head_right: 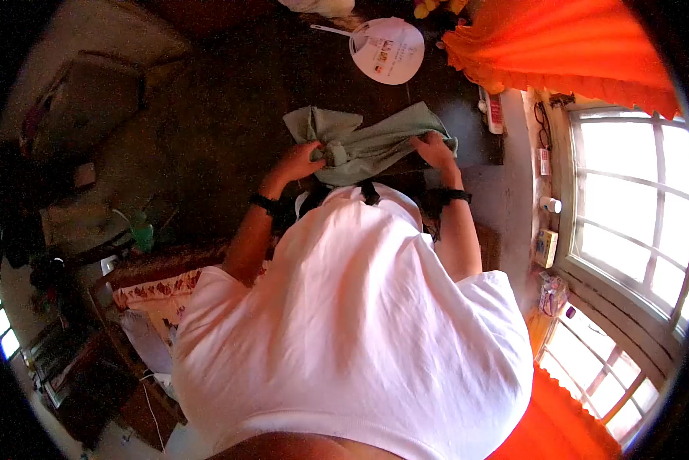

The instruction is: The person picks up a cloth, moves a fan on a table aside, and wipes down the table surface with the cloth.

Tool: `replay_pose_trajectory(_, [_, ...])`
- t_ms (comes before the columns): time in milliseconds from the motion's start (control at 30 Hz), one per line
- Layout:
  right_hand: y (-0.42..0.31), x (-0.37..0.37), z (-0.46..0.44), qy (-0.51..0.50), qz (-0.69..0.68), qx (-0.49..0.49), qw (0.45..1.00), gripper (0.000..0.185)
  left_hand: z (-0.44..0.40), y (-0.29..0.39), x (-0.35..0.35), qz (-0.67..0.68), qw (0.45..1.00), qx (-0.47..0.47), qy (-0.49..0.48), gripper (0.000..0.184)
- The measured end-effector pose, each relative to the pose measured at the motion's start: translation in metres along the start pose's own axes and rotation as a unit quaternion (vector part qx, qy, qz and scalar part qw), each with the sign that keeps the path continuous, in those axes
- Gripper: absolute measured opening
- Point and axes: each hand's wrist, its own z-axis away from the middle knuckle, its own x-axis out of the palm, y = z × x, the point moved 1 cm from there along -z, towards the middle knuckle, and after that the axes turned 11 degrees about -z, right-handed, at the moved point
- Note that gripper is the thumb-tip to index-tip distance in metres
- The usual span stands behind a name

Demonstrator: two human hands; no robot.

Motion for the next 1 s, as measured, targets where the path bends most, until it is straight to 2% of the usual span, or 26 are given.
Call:
replay_pose_trajectory(33, [-0.001, 0.005, 0.0, -0.004, 0.0, -0.003, 1.0, 0.054, 0.002, 0.0, -0.001, -0.004, 1.0, -0.018, -0.004, 0.054])
replay_pose_trajectory(67, [-0.03, 0.006, 0.017, 0.051, 0.068, 0.03, 0.996, 0.06, 0.005, 0.004, -0.002, -0.004, 1.0, -0.023, -0.002, 0.054])
replay_pose_trajectory(100, [-0.047, 0.005, 0.026, 0.106, 0.136, 0.062, 0.983, 0.066, 0.005, 0.011, -0.003, -0.067, 0.997, -0.002, 0.035, 0.054])
replay_pose_trajectory(133, [-0.044, 0.008, 0.024, 0.103, 0.134, 0.06, 0.984, 0.066, 0.007, 0.015, -0.004, -0.131, 0.989, 0.019, 0.071, 0.054])
replay_pose_trajectory(167, [-0.039, 0.01, 0.021, 0.135, 0.164, 0.024, 0.977, 0.065, 0.006, 0.011, -0.002, -0.133, 0.989, 0.017, 0.07, 0.054])
replay_pose_trajectory(200, [-0.035, 0.008, 0.018, 0.168, 0.194, -0.012, 0.966, 0.063, 0.003, 0.008, -0.001, -0.153, 0.981, 0.041, 0.114, 0.057])
replay_pose_trajectory(233, [-0.03, 0.004, 0.011, 0.167, 0.194, -0.012, 0.967, 0.063, 0.0, 0.004, 0.0, -0.172, 0.97, 0.065, 0.157, 0.06])
replay_pose_trajectory(300, [-0.023, -0.004, 0.0, 0.15, 0.129, -0.007, 0.98, 0.056, 0.002, 0.001, -0.004, -0.17, 0.973, 0.058, 0.143, 0.062])
replay_pose_trajectory(433, [-0.005, -0.005, -0.012, 0.144, 0.162, -0.015, 0.976, 0.046, 0.005, -0.007, -0.005, -0.193, 0.969, 0.082, 0.129, 0.072])
replay_pose_trajectory(500, [-0.001, 0.001, -0.002, 0.228, 0.117, -0.13, 0.958, 0.038, 0.009, -0.007, -0.005, -0.195, 0.97, 0.085, 0.114, 0.071])
replay_pose_trajectory(600, [-0.002, 0.005, 0.026, 0.219, 0.047, -0.171, 0.959, 0.034, 0.026, -0.001, -0.001, -0.2, 0.971, 0.075, 0.105, 0.067])
replay_pose_trajectory(667, [-0.003, 0.006, 0.036, 0.205, 0.072, -0.175, 0.96, 0.033, 0.041, 0.0, 0.01, -0.203, 0.972, 0.056, 0.108, 0.064])
replay_pose_trajectory(733, [-0.005, 0.007, 0.035, 0.183, 0.101, -0.142, 0.968, 0.03, 0.045, -0.005, 0.029, -0.159, 0.963, 0.043, 0.212, 0.054])
replay_pose_trajectory(767, [-0.004, 0.008, 0.032, 0.182, 0.1, -0.145, 0.967, 0.03, 0.046, 0.003, 0.028, -0.161, 0.963, 0.041, 0.214, 0.054])
replay_pose_trajectory(833, [0.001, 0.008, 0.017, 0.18, 0.131, -0.165, 0.961, 0.036, 0.035, 0.02, 0.018, -0.232, 0.948, -0.017, 0.218, 0.043])
replay_pose_trajectory(867, [-0.004, 0.005, 0.01, 0.182, 0.131, -0.17, 0.96, 0.036, 0.026, 0.023, 0.015, -0.234, 0.946, -0.018, 0.223, 0.043])
replay_pose_trajectory(933, [-0.022, 0.004, 0.002, 0.126, 0.095, -0.157, 0.975, 0.05, 0.005, 0.026, 0.011, -0.307, 0.922, -0.046, 0.23, 0.039])
replay_pose_trajectory(967, [-0.037, 0.004, -0.002, 0.125, 0.095, -0.158, 0.975, 0.05, -0.01, 0.026, 0.007, -0.307, 0.922, -0.048, 0.23, 0.039])
replay_pose_trajectory(1000, [-0.052, 0.005, -0.004, 0.132, 0.142, -0.145, 0.97, 0.058, -0.027, 0.025, 0.003, -0.252, 0.936, -0.094, 0.225, 0.039])
